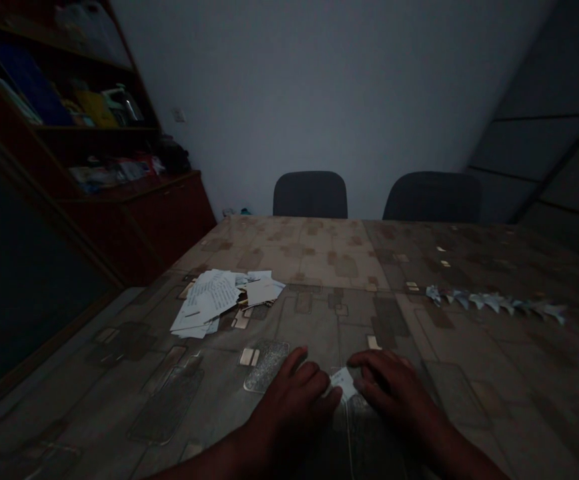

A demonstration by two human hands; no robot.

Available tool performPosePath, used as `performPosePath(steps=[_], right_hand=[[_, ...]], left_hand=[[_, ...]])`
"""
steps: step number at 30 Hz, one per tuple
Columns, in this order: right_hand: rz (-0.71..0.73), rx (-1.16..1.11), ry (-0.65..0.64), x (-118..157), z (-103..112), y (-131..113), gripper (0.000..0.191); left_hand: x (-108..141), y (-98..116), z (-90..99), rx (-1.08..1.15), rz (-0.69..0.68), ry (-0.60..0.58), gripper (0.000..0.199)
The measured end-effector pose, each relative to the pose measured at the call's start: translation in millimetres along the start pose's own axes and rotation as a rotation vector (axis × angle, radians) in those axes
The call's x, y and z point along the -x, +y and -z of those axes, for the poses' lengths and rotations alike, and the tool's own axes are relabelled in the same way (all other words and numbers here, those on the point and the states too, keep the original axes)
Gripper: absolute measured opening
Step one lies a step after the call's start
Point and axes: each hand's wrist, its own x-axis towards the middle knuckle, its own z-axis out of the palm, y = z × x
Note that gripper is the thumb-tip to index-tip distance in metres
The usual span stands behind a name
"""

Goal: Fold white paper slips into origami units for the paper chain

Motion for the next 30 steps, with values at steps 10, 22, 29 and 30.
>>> performPosePath(steps=[10,22,29,30], right_hand=[[0.175,-0.001,-0.039,-5.5,8.5,1.0,0.017],[0.301,-0.017,-0.026,-0.9,10.0,3.9,0.008],[0.418,0.055,-0.029,-4.0,3.7,1.0,0.017],[0.431,0.069,-0.022,-4.3,2.9,1.8,0.018]], left_hand=[[-12.3,-24.0,20.8,-0.018,-0.188,-0.060,0.017],[-23.5,-36.3,31.5,0.000,-0.300,-0.112,0.017],[-15.1,-31.2,28.4,0.106,-0.243,-0.118,0.019],[-12.8,-30.5,27.1,0.151,-0.218,-0.119,0.018]])
